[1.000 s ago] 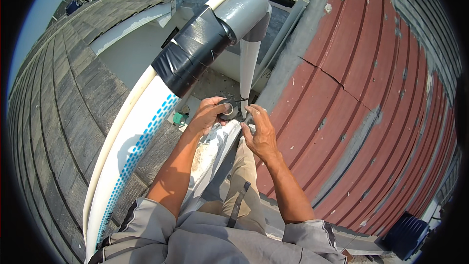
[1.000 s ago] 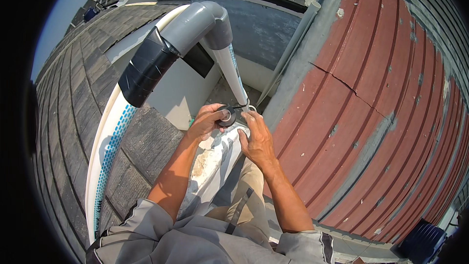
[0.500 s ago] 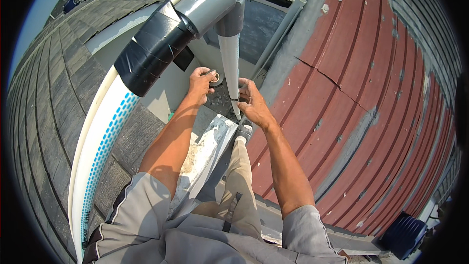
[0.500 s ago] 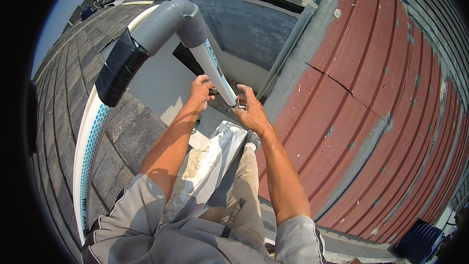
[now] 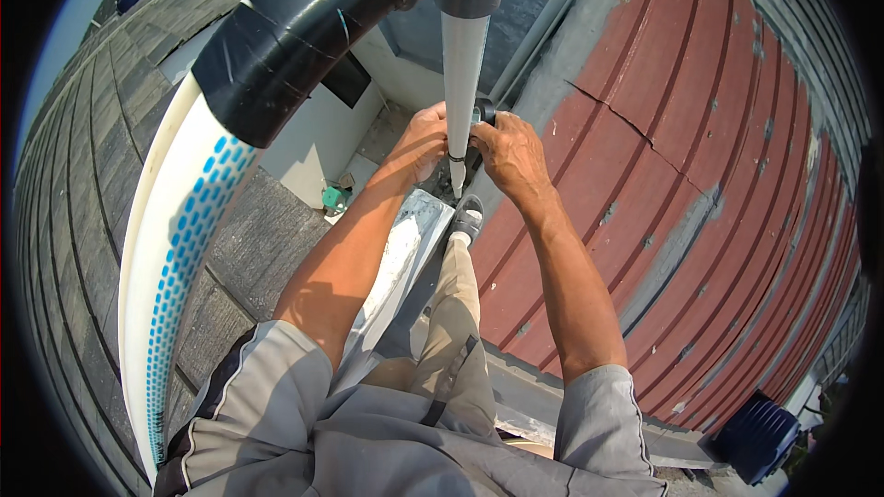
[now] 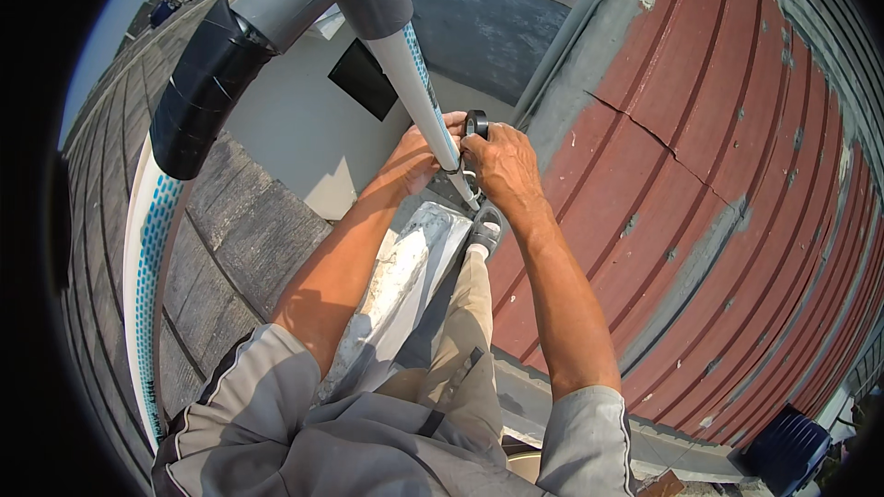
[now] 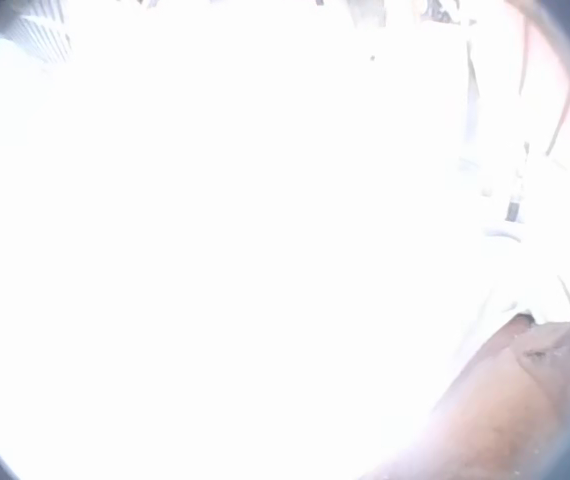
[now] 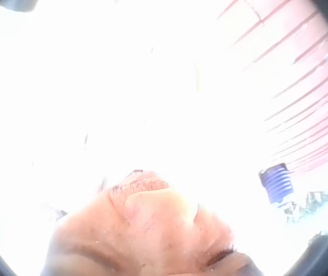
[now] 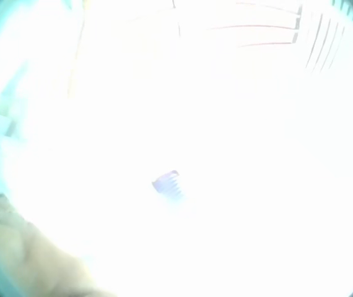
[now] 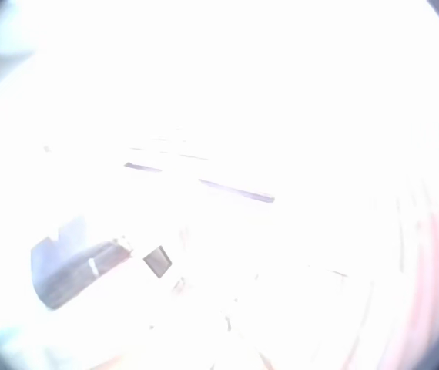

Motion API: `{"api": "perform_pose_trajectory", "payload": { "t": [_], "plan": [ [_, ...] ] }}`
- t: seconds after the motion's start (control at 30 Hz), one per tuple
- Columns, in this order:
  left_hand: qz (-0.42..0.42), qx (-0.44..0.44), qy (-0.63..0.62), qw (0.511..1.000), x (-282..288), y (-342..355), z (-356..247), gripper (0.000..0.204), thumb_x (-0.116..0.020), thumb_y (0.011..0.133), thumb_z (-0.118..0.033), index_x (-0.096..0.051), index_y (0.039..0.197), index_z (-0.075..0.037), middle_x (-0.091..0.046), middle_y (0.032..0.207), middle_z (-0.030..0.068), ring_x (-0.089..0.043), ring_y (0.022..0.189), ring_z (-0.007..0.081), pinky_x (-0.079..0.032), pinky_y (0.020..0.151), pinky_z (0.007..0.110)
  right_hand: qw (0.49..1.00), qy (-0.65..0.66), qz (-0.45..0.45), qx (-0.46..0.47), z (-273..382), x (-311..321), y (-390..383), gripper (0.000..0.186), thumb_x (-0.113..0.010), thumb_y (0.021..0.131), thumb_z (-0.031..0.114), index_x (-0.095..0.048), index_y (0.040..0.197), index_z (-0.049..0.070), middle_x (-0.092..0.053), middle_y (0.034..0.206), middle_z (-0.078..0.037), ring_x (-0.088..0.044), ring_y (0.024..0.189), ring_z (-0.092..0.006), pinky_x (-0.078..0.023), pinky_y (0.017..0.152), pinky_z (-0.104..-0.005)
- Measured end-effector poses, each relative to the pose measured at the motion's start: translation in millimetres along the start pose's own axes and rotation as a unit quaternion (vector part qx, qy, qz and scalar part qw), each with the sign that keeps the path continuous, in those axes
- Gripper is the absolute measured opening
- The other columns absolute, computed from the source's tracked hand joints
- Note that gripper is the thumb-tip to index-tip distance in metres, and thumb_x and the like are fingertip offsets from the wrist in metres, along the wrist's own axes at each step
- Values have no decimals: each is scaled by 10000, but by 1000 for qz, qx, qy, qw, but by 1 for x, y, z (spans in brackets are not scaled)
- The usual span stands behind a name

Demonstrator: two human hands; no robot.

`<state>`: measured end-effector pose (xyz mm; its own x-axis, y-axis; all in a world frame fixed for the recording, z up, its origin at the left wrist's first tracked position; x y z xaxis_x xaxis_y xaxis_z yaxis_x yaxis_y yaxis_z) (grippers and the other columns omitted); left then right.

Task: Secure a white cable to a PVC pipe structure on a roof using black electrical tape.

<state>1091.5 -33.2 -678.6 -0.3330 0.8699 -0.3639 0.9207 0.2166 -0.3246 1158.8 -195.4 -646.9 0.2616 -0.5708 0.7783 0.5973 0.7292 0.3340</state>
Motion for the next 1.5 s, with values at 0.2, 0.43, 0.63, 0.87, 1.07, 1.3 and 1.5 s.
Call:
{"api": "perform_pose_trajectory", "payload": {
  "t": [0.2,0.43,0.63,0.87,1.07,1.3,1.5],
  "plan": [
    [23,-12,22,999,-12,-12,-4,660,-823,912,-262,-533,1416,50,-699,1158,62,-674,1019,119,-536,914,232,936,304,-115,-135,-16,-13,-9,230,-751,935,104,-752,1166,103,-717,975,-150,-703,859,-279,-559,760,-369],
    [76,-74,-29,994,2,-16,5,785,-854,872,-383,-521,1438,46,-642,1341,156,-645,1192,203,-535,1025,327,992,73,-12,-101,-14,19,-9,392,-820,879,238,-718,1224,81,-733,934,-158,-726,865,-340,-574,793,-423],
    [99,-84,0,992,-1,-30,4,847,-807,866,-564,-569,1414,36,-633,1390,178,-592,1313,260,-481,1119,398,996,-39,55,-65,-21,14,-32,398,-867,799,269,-744,1137,99,-699,1112,-200,-630,1243,-417,-530,1002,-492],
    [52,-22,129,990,2,-58,2,711,-784,883,-600,-665,1277,-20,-686,1218,85,-603,1203,173,-444,1097,376,994,-14,-4,-107,27,15,-91,405,-882,781,233,-697,1089,47,-569,1305,-245,-577,1217,-424,-528,960,-496],
    [-1,104,247,963,22,-79,7,437,-774,937,-493,-712,1013,-67,-682,968,-7,-616,862,94,-493,774,260,992,60,-28,-110,110,-13,-113,415,-863,814,225,-673,1125,28,-562,1262,-280,-591,1133,-437,-530,913,-499],
    [9,165,136,977,38,-94,-7,379,-791,944,-262,-630,1163,3,-702,864,39,-681,706,88,-632,656,247,959,228,-103,-137,76,-14,-87,374,-702,885,42,-620,1249,26,-613,1236,-224,-625,1111,-392,-531,918,-455],
    [-147,28,201,968,63,-15,-25,260,-799,939,-220,-672,1034,-14,-706,803,55,-652,620,110,-565,540,251,952,278,-59,-111,7,-12,-13,527,-583,892,-76,-585,1395,80,-590,1400,-228,-553,1328,-409,-450,1126,-460]
  ]
}}
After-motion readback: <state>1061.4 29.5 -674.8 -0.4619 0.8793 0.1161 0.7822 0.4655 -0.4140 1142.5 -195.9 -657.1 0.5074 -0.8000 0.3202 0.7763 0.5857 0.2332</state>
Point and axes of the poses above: each hand's wrist, its own y-axis towards the middle knuckle, its own x-axis out of the back of the hand, z = x × y, the point moved 3 cm from there along y, towards the middle knuckle
